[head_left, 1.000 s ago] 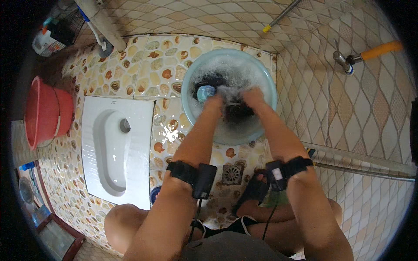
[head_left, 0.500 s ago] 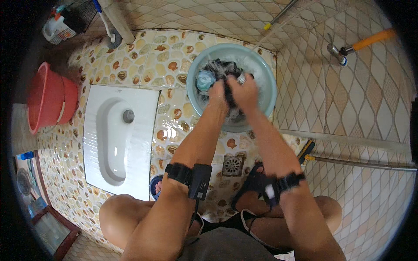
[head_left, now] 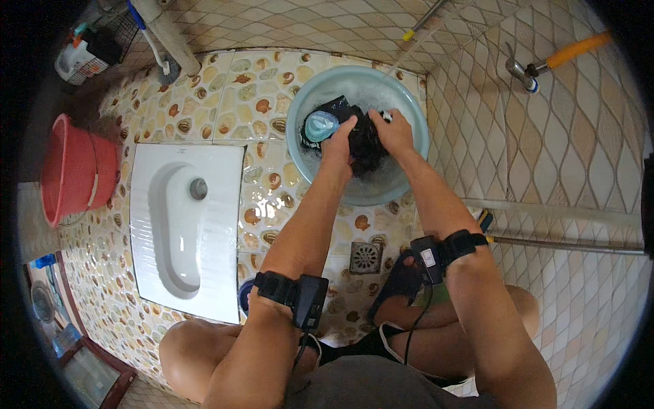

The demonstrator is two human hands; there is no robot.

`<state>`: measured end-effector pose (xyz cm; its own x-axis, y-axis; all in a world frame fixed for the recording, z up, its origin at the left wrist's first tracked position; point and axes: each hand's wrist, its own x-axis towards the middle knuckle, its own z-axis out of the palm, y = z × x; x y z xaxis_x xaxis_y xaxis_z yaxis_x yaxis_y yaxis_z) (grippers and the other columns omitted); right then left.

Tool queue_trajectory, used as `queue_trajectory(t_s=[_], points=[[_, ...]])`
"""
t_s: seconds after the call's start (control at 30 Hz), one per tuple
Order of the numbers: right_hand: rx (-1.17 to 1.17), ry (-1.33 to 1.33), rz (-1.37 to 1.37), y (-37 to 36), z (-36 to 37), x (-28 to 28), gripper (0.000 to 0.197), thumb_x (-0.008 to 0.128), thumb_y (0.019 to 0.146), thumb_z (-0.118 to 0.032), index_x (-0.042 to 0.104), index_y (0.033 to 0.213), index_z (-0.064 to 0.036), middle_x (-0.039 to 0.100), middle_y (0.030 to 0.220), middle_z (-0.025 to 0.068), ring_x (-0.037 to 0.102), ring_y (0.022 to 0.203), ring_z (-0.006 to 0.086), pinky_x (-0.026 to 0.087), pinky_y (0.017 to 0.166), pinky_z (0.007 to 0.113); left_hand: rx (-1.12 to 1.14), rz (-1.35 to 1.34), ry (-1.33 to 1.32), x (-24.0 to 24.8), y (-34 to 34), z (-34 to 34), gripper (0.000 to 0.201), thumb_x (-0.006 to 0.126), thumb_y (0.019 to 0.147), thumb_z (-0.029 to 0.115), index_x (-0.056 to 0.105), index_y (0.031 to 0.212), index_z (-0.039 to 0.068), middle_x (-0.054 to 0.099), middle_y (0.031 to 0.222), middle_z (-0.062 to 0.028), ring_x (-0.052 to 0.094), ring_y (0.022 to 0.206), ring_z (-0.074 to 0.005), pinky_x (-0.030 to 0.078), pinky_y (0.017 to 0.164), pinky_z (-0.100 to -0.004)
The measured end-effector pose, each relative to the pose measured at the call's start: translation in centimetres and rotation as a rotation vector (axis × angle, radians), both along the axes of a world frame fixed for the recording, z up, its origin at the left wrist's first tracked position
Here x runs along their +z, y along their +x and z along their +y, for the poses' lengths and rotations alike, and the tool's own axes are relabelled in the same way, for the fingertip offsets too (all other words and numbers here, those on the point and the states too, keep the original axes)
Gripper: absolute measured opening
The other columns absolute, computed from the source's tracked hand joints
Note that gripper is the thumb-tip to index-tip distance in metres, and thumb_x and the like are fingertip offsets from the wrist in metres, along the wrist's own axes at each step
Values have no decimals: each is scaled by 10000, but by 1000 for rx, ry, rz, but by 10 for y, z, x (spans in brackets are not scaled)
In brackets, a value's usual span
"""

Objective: The person pours water from a red bucket into a squat toilet, then squats to hand-wash a dark garment in a light-blue basin. They repeatedly submerge, scrub, and wring the garment, rinse it under a handheld shower, and finally rinse their hands.

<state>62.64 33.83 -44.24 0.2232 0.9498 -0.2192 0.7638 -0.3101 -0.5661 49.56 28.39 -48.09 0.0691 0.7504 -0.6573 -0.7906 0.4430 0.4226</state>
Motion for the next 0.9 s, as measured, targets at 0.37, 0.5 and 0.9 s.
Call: queue_trajectory(t_s=[0.37,0.5,0.9], points=[[517,82,-406,28,-6,-65,473,665,876,-330,581,1242,-43,645,1159,205,621,1052,386,481,888,441,-90,122,-374,-42,-3,31,762,586,905,565,413,1412,23,510,1371,-192,552,1169,-386,458,981,-536],[149,-77,387,7,-21,4,441,671,818,-339,623,1162,-66,668,1050,222,641,1009,374,489,909,428,-119,-293,25,-20,-7,28,629,495,941,573,520,1317,70,594,1244,-172,590,1095,-344,475,963,-506],[62,106,-170,-6,-16,38,475,720,813,-425,662,1073,-32,692,1011,227,660,942,369,502,826,416,28,-150,173,29,-21,11,291,654,847,180,632,1092,24,673,1048,-113,644,957,-284,515,889,-420]])
